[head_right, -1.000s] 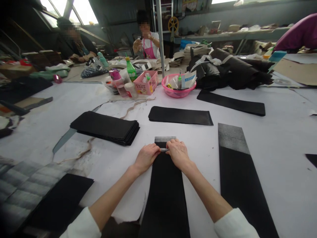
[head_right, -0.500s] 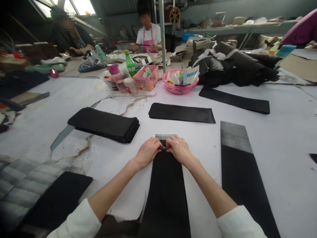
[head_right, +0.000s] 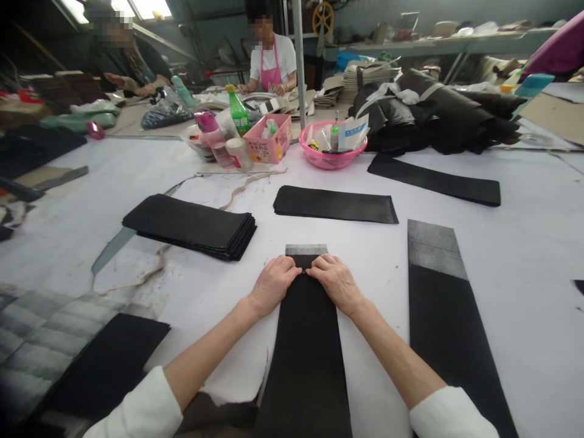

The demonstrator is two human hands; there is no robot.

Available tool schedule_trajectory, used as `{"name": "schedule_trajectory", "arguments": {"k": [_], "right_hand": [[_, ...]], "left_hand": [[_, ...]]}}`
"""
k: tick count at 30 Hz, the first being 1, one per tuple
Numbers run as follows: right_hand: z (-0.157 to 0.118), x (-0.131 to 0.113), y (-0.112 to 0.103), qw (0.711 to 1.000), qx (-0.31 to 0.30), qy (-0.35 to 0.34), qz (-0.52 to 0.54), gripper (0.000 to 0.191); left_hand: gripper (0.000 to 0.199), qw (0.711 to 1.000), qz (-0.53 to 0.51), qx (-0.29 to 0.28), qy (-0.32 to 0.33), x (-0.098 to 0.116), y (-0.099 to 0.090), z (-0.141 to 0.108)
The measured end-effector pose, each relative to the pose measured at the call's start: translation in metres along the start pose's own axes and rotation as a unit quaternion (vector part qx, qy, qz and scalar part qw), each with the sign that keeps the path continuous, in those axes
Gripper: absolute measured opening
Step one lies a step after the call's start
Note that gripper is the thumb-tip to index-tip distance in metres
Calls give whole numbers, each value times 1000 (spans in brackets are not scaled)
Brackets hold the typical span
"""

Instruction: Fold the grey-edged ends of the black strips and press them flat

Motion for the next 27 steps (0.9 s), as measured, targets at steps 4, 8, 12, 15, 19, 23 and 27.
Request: {"name": "schedule_trajectory", "arguments": {"k": [4, 8, 12, 15, 19, 23, 27], "right_hand": [[-3, -4, 2, 1000, 11, -15, -14, 19], [-6, -4, 3, 998, 39, -33, -23, 18], [-8, -6, 4, 998, 46, -36, -33, 19], [-9, -11, 3, 997, 43, -39, -42, 20], [-11, -14, 1, 997, 36, -48, -50, 20], [-15, -12, -2, 997, 37, -48, -50, 20], [-15, -12, -5, 996, 53, -44, -48, 20]], "left_hand": [[17, 999, 25, 30, 21, 5, 3, -4], [15, 998, 36, 47, 32, 6, 3, -5], [13, 998, 42, 43, 36, 7, 2, -5], [13, 997, 53, 30, 41, 10, 0, -5], [15, 996, 74, 16, 46, 14, -2, -5], [17, 996, 82, 10, 42, 15, -2, -6], [20, 996, 80, 2, 42, 15, 1, -7]]}}
Point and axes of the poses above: each hand's wrist, its own z-axis towards the middle knuckle, its own y-axis out of the palm, x = y × z, the point moved 8 cm from there along z, towards the middle knuckle
